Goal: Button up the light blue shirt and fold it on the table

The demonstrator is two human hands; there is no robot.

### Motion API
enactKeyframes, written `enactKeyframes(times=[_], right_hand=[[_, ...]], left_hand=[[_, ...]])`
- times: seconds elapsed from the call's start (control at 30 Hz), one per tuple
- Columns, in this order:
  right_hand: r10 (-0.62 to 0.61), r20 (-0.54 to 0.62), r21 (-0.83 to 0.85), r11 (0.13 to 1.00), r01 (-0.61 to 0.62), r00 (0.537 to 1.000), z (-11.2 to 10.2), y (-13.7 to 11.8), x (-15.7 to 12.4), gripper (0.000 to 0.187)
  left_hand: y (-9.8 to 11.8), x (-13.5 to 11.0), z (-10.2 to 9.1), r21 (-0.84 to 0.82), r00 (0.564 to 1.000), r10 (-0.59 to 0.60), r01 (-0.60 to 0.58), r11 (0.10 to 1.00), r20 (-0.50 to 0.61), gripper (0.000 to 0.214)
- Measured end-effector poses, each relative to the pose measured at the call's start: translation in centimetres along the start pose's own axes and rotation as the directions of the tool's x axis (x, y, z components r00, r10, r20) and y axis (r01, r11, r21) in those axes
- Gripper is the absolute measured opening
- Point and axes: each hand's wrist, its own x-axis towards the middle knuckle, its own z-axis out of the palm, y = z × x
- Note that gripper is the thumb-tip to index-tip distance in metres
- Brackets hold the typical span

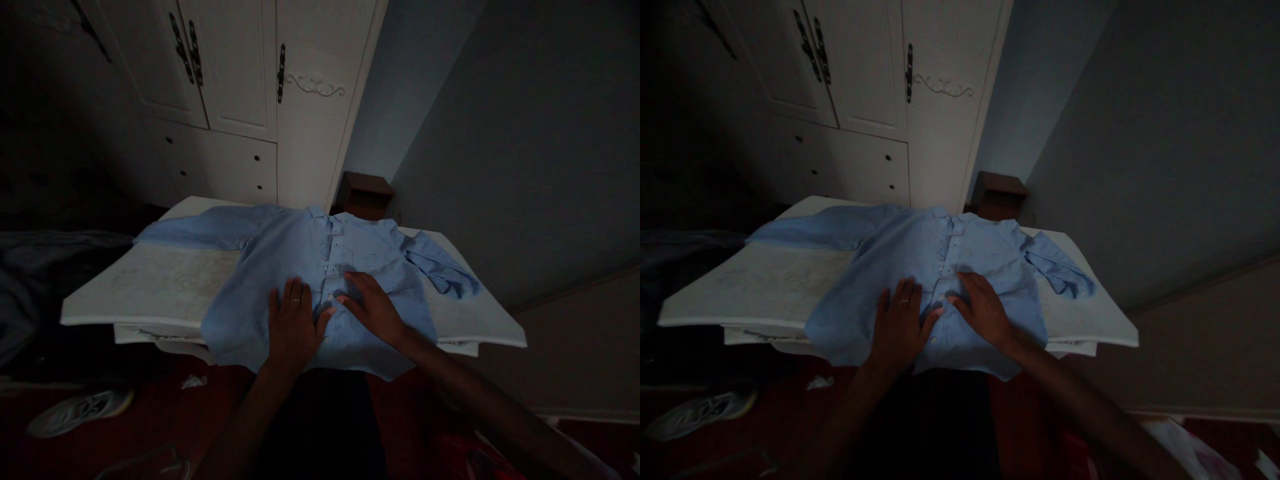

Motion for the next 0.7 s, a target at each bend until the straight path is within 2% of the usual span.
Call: enactKeyframes(times=[0.07,0.13,0.23,0.33,0.43,0.53,0.6,0.63,0.7], right_hand=[[-0.055,0.011,-0.184,0.981,0.056,0.998,-0.3,1.1,-1.2,0.065],[-0.021,0.045,-0.319,0.947,0.035,0.999,-0.4,2.5,-2.6,0.075],[0.036,0.083,-0.437,0.899,0.004,0.996,-0.4,4.5,-4.2,0.077],[0.031,0.092,-0.49,0.872,0.018,0.995,-0.4,5.5,-4.9,0.075],[0.011,0.088,-0.513,0.858,0.035,0.996,-0.4,5.7,-5.0,0.075],[-0.006,0.081,-0.517,0.855,0.047,0.997,-0.3,5.7,-5.0,0.075],[-0.018,0.075,-0.517,0.854,0.054,0.997,-0.2,5.7,-5.0,0.075],[-0.024,0.073,-0.519,0.853,0.058,0.997,-0.2,5.8,-5.0,0.076],[-0.034,0.069,-0.523,0.85,0.065,0.997,-0.1,5.9,-5.1,0.076]], left_hand=[[-0.8,-0.6,-0.2,0.029,1.0,0.014,-0.014,0.999,0.0,0.064],[-1.5,-1.1,-0.2,0.065,0.999,0.045,-0.045,0.997,-0.001,0.074],[-2.5,-1.6,-0.1,0.127,0.995,0.1,-0.1,0.987,0.011,0.087],[-3.1,-1.9,0.0,0.161,0.99,0.14,-0.14,0.977,0.011,0.096],[-3.6,-2.0,-0.2,0.135,0.978,0.207,-0.205,0.969,0.003,0.095],[-4.5,-2.2,-1.4,0.045,0.963,0.255,-0.252,0.967,-0.088,0.072],[-5.5,-2.6,-2.8,-0.023,0.96,0.169,-0.178,0.984,-0.224,0.052],[-6.1,-2.9,-3.5,-0.058,0.952,0.079,-0.101,0.993,-0.294,0.045],[-7.6,-4.0,-5.0,-0.134,0.904,-0.148,0.102,0.986,-0.4,0.036]])
